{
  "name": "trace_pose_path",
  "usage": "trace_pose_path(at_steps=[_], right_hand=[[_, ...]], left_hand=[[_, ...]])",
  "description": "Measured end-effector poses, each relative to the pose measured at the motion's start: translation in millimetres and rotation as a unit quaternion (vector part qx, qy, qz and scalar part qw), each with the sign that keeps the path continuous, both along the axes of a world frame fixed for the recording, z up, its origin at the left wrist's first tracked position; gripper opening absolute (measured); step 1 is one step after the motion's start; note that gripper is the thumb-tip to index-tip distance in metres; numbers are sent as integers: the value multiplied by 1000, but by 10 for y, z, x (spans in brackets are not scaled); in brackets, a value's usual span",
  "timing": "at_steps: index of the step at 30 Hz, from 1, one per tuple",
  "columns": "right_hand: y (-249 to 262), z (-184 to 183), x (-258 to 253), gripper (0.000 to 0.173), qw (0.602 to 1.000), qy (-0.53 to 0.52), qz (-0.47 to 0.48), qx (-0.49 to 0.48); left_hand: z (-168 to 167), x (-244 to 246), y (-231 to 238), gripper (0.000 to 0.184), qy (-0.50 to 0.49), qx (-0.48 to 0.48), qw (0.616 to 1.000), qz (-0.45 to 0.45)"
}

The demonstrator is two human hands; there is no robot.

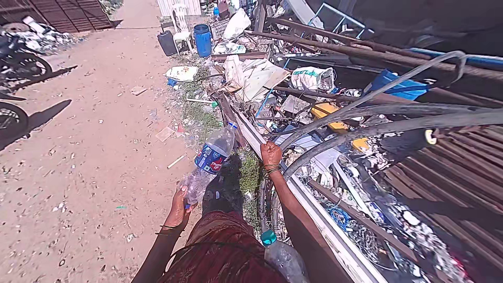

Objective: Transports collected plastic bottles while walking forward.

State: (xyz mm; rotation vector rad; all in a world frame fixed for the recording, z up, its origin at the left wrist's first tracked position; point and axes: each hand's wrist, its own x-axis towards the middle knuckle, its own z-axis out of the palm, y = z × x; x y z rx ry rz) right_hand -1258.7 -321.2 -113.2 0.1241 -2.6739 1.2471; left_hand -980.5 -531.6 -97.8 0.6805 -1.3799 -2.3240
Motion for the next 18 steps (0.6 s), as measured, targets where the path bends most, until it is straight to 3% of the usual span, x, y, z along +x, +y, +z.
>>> trace_pose_path(at_steps=[2, 4, 6, 8, 9, 11, 12, 18], right_hand=[[27, 60, -20, 25, 999, -38, 2, -29], [85, 52, -46, 12, 986, -53, 41, -154], [143, 4, -74, 32, 946, -64, 83, -306], [170, 56, -62, 37, 890, -88, 114, -433], [187, 120, -29, 52, 868, -106, 122, -469], [242, 230, 41, 88, 852, -136, 137, -486], [264, 262, 62, 94, 855, -144, 142, -478], [315, 221, 144, 49, 922, -101, 103, -358]], left_hand=[[-1, 13, 32, 51, -6, 0, 1000, -6], [7, 34, 70, 51, -4, 5, 1000, -9], [16, 60, 107, 52, 5, 14, 1000, -16], [28, 74, 122, 51, 17, 26, 999, -28], [33, 88, 126, 49, 21, 32, 999, -34], [36, 110, 129, 45, 28, 43, 998, -41], [37, 110, 129, 44, 30, 47, 998, -40], [29, 92, 153, 40, 14, 57, 997, -44]])
